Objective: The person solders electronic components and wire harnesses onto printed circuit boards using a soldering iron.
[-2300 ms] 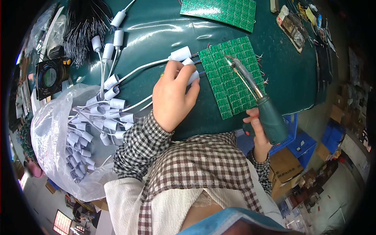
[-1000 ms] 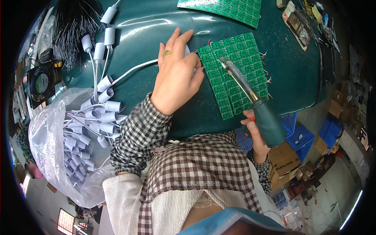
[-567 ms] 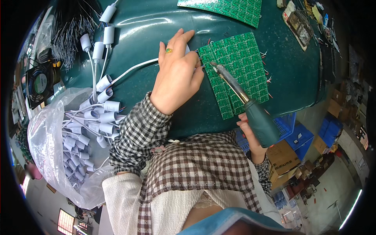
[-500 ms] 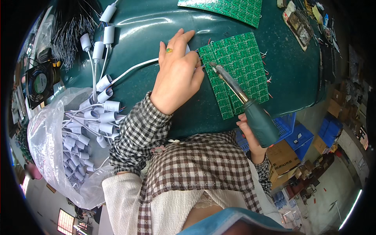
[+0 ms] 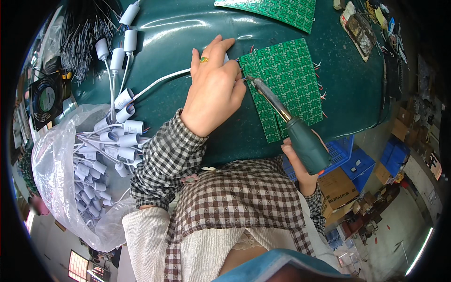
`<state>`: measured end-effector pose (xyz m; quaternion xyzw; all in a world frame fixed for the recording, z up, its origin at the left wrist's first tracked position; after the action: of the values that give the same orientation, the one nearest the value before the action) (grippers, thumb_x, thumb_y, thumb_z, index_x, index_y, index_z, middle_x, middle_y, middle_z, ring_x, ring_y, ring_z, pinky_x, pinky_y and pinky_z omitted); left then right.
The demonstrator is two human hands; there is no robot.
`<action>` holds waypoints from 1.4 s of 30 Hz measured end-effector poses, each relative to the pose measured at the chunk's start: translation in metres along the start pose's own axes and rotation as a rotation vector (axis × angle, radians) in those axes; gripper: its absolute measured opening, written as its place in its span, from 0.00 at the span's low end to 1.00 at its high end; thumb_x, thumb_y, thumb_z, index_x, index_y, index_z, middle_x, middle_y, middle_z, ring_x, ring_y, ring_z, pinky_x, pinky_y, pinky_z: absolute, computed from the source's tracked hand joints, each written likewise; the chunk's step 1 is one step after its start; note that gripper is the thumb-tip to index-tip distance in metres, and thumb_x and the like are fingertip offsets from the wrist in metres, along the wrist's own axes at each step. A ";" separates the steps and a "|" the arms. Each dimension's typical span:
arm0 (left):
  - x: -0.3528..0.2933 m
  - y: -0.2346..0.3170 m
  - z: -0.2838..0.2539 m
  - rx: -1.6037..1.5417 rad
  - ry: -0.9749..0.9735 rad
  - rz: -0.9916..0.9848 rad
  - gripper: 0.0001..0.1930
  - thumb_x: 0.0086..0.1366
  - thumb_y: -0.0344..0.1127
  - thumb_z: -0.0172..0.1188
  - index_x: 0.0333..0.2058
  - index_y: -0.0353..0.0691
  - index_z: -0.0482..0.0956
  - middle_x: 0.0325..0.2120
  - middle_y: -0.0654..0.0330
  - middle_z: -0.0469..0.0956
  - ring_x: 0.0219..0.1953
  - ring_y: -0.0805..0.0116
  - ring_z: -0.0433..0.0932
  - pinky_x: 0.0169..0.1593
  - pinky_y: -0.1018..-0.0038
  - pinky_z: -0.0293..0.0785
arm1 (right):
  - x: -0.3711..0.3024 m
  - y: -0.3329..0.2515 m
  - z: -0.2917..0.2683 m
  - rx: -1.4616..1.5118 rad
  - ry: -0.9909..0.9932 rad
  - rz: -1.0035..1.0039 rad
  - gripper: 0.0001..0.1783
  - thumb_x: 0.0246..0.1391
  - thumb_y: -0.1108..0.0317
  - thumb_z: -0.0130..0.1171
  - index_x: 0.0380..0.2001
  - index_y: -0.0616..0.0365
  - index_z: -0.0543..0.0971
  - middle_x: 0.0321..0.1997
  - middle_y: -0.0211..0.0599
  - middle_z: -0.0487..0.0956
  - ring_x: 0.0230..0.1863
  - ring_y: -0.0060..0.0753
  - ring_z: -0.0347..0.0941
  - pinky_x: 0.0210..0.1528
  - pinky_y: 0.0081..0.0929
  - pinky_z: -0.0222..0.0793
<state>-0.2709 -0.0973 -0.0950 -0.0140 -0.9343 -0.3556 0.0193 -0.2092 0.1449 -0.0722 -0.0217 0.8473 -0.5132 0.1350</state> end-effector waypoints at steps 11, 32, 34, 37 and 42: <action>0.000 0.000 0.000 0.008 0.008 0.010 0.04 0.57 0.28 0.61 0.28 0.36 0.75 0.62 0.47 0.68 0.70 0.40 0.60 0.69 0.35 0.50 | 0.003 -0.004 0.001 -0.073 -0.042 -0.013 0.24 0.45 0.67 0.78 0.44 0.67 0.82 0.43 0.47 0.84 0.39 0.41 0.82 0.43 0.33 0.78; 0.000 -0.001 0.001 0.031 0.002 0.010 0.04 0.57 0.29 0.61 0.28 0.37 0.76 0.62 0.49 0.68 0.70 0.42 0.60 0.69 0.34 0.51 | -0.007 0.002 -0.002 -0.064 0.000 0.001 0.24 0.44 0.66 0.78 0.44 0.64 0.83 0.43 0.46 0.84 0.42 0.45 0.81 0.47 0.38 0.78; 0.000 -0.001 0.001 0.032 0.002 0.012 0.04 0.57 0.29 0.61 0.28 0.37 0.76 0.62 0.49 0.68 0.70 0.42 0.60 0.69 0.35 0.51 | -0.007 0.003 -0.002 -0.061 -0.001 0.008 0.24 0.44 0.66 0.79 0.44 0.65 0.83 0.44 0.46 0.84 0.42 0.45 0.81 0.47 0.38 0.78; 0.000 -0.001 0.002 0.030 0.004 0.016 0.04 0.57 0.29 0.61 0.28 0.37 0.76 0.62 0.49 0.69 0.70 0.42 0.60 0.69 0.35 0.51 | -0.007 0.007 -0.003 -0.059 0.002 0.011 0.24 0.44 0.66 0.79 0.43 0.65 0.83 0.44 0.46 0.84 0.42 0.45 0.81 0.47 0.38 0.78; 0.000 0.000 -0.001 0.031 0.014 0.023 0.04 0.57 0.29 0.61 0.28 0.38 0.76 0.62 0.49 0.69 0.70 0.43 0.61 0.69 0.35 0.51 | -0.006 0.004 -0.002 -0.024 0.007 0.002 0.24 0.44 0.67 0.79 0.43 0.65 0.83 0.44 0.46 0.84 0.42 0.45 0.81 0.46 0.37 0.78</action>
<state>-0.2706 -0.0980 -0.0949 -0.0219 -0.9394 -0.3407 0.0303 -0.2032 0.1494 -0.0735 -0.0207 0.8540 -0.5028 0.1323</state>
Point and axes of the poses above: each hand's wrist, its own x-axis towards the middle knuckle, its own z-axis out of the palm, y = z × x, the point moved 7 cm from there along x, towards the middle knuckle
